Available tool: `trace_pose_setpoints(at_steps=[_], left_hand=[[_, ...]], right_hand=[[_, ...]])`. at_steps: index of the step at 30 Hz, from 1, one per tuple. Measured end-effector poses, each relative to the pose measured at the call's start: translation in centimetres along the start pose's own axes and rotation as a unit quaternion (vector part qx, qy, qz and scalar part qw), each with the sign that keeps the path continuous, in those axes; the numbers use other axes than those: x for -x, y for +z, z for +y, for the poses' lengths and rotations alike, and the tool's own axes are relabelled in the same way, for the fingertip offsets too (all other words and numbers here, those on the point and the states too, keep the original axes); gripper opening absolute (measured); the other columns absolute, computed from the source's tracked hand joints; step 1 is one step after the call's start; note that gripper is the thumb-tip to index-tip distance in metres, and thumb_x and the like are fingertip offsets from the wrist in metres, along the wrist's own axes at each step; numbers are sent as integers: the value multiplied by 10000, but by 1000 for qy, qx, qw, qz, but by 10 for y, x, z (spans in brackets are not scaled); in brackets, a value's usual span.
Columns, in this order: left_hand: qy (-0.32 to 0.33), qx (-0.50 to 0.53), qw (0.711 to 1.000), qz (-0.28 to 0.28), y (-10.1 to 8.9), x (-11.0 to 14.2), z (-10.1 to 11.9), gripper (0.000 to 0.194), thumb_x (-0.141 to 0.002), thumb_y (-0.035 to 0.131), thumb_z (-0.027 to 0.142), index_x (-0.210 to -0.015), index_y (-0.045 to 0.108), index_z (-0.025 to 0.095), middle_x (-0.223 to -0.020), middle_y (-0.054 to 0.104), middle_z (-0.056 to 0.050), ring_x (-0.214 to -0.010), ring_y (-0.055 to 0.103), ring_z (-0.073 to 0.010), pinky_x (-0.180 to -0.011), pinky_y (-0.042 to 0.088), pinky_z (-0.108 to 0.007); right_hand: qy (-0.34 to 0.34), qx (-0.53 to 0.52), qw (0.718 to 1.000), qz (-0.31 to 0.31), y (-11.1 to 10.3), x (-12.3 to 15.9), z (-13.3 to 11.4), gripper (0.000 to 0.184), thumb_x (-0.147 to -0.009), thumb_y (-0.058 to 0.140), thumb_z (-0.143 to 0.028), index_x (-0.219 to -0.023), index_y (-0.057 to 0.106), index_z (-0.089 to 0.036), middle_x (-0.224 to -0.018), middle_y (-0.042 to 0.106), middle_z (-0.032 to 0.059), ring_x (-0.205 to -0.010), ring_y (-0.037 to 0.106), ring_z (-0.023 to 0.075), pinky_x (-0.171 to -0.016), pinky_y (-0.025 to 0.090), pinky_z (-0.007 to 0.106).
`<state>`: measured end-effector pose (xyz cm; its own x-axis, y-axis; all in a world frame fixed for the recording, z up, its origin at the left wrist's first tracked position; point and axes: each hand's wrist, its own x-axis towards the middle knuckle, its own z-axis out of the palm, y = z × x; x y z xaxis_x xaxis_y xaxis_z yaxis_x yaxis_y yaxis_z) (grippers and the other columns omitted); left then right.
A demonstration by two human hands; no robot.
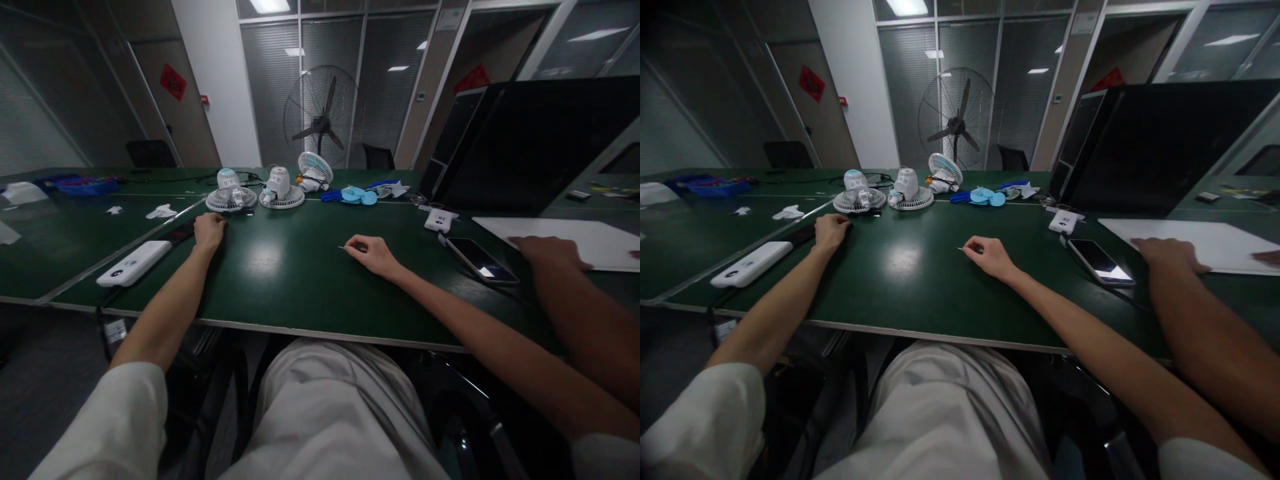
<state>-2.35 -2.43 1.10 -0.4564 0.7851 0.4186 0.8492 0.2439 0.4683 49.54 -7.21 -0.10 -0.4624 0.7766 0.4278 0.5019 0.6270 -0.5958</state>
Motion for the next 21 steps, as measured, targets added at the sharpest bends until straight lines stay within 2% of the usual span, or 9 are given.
trace_pose_setpoints(at_steps=[7, 12, 17, 21], left_hand=[[-10, 12, 1000, -7, 4, -11, -10, 282, -849, 708, 295, -1055, 812, 133, -1040, 782, -139, -1095, 698, -323, -1044, 511, -395], [-34, 21, 999, -6, 4, -13, -6, 267, -820, 754, 291, -1024, 812, 130, -978, 784, -134, -1076, 708, -343, -1024, 526, -415], [-37, 15, 999, -21, 4, -13, -5, 307, -854, 743, 322, -1075, 816, 122, -1028, 792, -137, -1049, 720, -310, -996, 534, -367], [-25, -16, 999, -40, 1, -12, -3, 339, -891, 711, 335, -1131, 818, 120, -1089, 795, -141, -1110, 706, -310, -1037, 511, -365]], right_hand=[[-3, -4, 1000, -2, -1, 0, -1, 227, -986, 659, -430, -1045, 768, -240, -1033, 783, 53, -967, 733, 251, -896, 582, 425], [-2, 5, 1000, 0, -2, 0, -6, 205, -982, 665, -405, -1021, 773, -235, -1016, 792, 52, -938, 734, 248, -871, 567, 408], [-8, 9, 1000, 6, -1, 1, -8, 194, -985, 666, -386, -1011, 772, -226, -1008, 794, 49, -924, 734, 239, -856, 555, 388], [-10, 21, 1000, 7, -1, 1, -10, 205, -991, 655, -385, -989, 765, -211, -973, 790, 51, -881, 726, 233, -822, 544, 380]])
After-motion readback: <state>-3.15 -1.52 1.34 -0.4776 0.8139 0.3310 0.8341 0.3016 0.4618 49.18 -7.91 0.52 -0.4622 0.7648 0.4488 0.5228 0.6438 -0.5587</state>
